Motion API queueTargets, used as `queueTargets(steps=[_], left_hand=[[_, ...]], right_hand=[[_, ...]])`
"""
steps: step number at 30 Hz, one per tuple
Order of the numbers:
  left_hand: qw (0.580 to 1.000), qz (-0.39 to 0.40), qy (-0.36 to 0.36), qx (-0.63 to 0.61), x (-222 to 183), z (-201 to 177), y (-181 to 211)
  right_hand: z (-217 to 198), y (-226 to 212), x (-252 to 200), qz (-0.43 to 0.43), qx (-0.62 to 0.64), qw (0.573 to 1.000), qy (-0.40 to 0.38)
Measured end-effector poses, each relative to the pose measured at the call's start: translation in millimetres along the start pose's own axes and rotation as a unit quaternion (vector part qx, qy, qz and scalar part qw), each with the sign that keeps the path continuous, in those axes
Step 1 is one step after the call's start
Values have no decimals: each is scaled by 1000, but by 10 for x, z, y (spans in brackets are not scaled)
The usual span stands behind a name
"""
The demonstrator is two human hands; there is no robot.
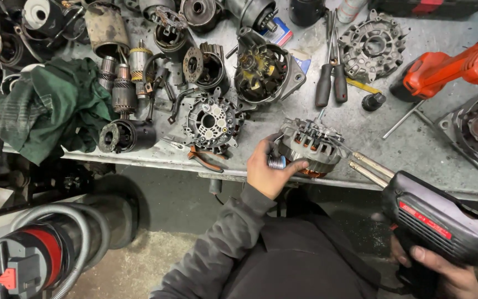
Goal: Soldering wires onto a car alternator component on a workbench.
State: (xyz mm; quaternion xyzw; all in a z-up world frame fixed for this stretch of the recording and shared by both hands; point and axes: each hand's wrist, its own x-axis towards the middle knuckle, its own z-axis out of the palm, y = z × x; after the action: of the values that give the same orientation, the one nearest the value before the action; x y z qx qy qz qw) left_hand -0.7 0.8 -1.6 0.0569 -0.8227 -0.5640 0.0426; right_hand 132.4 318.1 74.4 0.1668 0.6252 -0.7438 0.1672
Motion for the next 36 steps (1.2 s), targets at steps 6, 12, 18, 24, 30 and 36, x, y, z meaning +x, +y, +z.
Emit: queueTargets(steps=[6,12,18,24,30,36], left_hand=[[1000,-18,-10,-5,10,-18,30],[1000,-23,-16,-9,12,-20,31],[999,-25,-21,-18,16,-23,27],[1000,-17,-18,-17,14,-22,30],[1000,-11,-8,-14,8,-13,22],[1000,-9,-10,-9,8,-14,14]], right_hand=[[38,10,-1,-23,-15,1000,-6],[-94,148,-63,-13,33,999,-24],[120,-52,-27,-14,17,1000,4],[-36,72,-43,-15,-7,1000,14],[-44,75,-46,-10,-18,1000,-9],[-188,72,-47,4,-35,997,-63]])
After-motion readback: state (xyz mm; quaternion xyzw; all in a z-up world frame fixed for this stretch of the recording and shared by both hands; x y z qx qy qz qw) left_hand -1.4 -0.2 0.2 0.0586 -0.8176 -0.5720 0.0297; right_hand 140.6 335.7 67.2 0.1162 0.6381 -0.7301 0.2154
